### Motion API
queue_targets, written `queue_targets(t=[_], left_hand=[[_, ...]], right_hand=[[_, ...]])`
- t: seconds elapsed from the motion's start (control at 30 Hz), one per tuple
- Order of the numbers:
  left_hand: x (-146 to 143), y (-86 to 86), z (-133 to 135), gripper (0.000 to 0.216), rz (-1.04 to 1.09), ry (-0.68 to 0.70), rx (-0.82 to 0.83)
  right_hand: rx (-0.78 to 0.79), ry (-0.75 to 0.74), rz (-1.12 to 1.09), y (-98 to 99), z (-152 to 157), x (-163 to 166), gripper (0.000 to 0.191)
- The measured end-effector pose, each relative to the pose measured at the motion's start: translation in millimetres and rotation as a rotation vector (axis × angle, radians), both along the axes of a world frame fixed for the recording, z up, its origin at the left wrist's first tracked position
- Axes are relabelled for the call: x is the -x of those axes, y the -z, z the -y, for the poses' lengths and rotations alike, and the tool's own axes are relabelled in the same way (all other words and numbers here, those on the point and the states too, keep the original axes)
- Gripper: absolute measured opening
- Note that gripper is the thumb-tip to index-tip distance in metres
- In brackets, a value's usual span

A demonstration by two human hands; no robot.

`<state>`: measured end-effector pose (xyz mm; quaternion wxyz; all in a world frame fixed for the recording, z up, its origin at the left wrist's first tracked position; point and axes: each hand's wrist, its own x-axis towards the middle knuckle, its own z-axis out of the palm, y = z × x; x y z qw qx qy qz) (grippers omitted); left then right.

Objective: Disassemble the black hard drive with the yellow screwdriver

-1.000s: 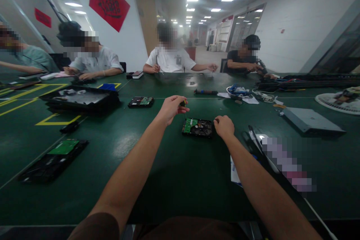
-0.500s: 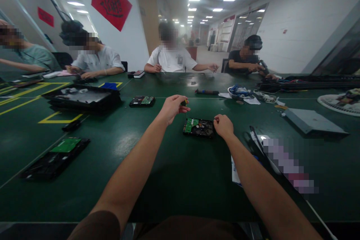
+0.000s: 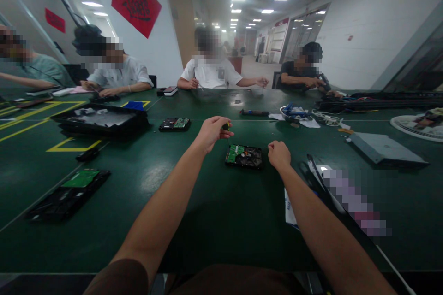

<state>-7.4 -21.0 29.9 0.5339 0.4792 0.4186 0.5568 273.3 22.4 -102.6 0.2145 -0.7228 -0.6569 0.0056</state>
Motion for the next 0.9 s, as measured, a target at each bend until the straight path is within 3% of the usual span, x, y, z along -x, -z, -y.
queue_targets(t=[0.13, 0.5, 0.9], left_hand=[[0.0, -1.1, 0.1, 0.013, -0.001, -0.008, 0.000], [2.8, -2.0, 0.1, 0.013, -0.003, -0.014, -0.013], [4.1, -4.1, 1.3, 0.014, -0.027, -0.033, -0.010]], right_hand=[[-0.006, 0.012, 0.023, 2.1, -1.1, -2.4, 0.023], [-0.028, -0.129, 0.043, 1.1, -2.0, 0.1, 0.025], [0.016, -0.090, 0.082, -0.3, -1.2, 4.2, 0.022]])
